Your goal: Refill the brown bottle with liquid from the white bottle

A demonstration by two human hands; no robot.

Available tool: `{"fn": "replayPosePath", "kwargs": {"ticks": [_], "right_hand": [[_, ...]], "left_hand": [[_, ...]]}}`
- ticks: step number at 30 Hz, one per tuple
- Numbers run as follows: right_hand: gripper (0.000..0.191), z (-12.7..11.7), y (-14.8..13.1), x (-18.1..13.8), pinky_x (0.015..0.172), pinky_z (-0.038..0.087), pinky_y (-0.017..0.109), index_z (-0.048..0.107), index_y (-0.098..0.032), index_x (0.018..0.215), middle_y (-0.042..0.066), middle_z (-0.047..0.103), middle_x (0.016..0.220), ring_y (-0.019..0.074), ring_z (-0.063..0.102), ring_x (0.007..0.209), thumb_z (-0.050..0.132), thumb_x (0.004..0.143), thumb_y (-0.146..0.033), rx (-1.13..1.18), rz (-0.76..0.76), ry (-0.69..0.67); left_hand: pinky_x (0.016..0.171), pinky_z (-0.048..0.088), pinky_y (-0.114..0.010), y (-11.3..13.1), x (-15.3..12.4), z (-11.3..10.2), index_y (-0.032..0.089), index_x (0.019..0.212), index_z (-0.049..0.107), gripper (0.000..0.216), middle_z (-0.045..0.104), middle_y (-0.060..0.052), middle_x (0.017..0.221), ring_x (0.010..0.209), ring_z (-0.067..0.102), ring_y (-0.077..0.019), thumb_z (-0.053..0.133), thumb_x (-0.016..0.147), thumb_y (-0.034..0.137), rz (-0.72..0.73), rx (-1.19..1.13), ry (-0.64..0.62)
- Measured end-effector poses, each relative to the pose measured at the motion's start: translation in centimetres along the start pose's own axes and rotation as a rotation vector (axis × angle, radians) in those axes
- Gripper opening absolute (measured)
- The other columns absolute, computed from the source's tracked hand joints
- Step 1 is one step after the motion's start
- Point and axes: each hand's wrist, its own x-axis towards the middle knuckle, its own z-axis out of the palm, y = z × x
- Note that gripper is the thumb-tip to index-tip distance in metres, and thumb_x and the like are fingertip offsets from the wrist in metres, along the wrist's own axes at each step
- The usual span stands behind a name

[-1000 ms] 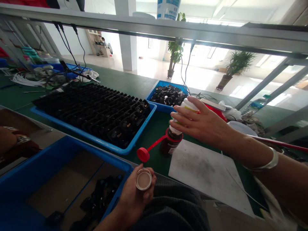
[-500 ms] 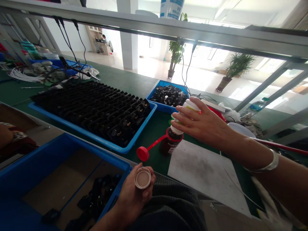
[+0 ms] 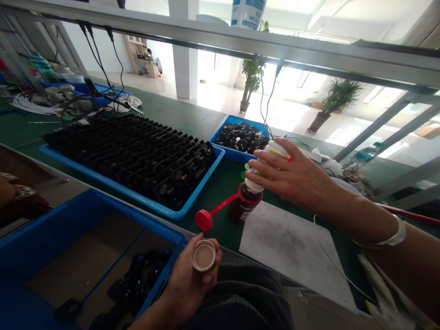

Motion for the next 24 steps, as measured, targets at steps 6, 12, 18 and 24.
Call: {"fn": "replayPosePath", "kwargs": {"ticks": [6, 12, 18, 24], "right_hand": [[0.047, -0.12, 0.12, -0.03, 0.125, 0.044, 0.060, 0.064, -0.027, 0.131, 0.005, 0.071, 0.137, 0.0254, 0.059, 0.138, 0.045, 0.096, -0.001, -0.012, -0.009, -0.037], [0.043, -0.38, 0.22, 0.10, 0.120, 0.050, 0.059, 0.064, -0.023, 0.129, 0.005, 0.071, 0.135, 0.0264, 0.061, 0.133, 0.043, 0.099, -0.002, -0.105, -0.052, -0.017], [0.041, -0.27, 0.15, 0.02, 0.117, 0.053, 0.057, 0.062, -0.025, 0.129, 0.003, 0.071, 0.134, 0.0245, 0.061, 0.132, 0.042, 0.101, -0.003, -0.144, -0.056, -0.019], [0.043, 0.03, 0.08, -0.16, 0.120, 0.049, 0.057, 0.058, -0.026, 0.131, 0.002, 0.070, 0.135, 0.0228, 0.059, 0.133, 0.043, 0.099, -0.002, -0.079, -0.007, -0.024]], "left_hand": [[0.037, 0.020, -0.019, 0.12, -0.07, 0.24, 0.014, 0.078, 0.062, 0.051, 0.058, -0.002, 0.059, 0.032, 0.036, -0.0061, 0.029, 0.107, 0.039, 0.002, -0.003, 0.013], [0.037, 0.021, -0.019, -0.05, 0.15, -0.03, 0.013, 0.078, 0.063, 0.050, 0.059, -0.002, 0.060, 0.032, 0.037, -0.0062, 0.031, 0.107, 0.039, 0.007, -0.011, -0.009], [0.036, 0.021, -0.019, -0.03, -0.05, 0.18, 0.013, 0.078, 0.063, 0.052, 0.059, -0.002, 0.059, 0.031, 0.037, -0.0063, 0.030, 0.107, 0.039, 0.007, -0.011, -0.001], [0.036, 0.022, -0.019, 0.05, -0.22, 0.35, 0.013, 0.077, 0.063, 0.051, 0.059, -0.002, 0.058, 0.031, 0.037, -0.0060, 0.031, 0.107, 0.038, 0.013, -0.014, 0.004]]}}
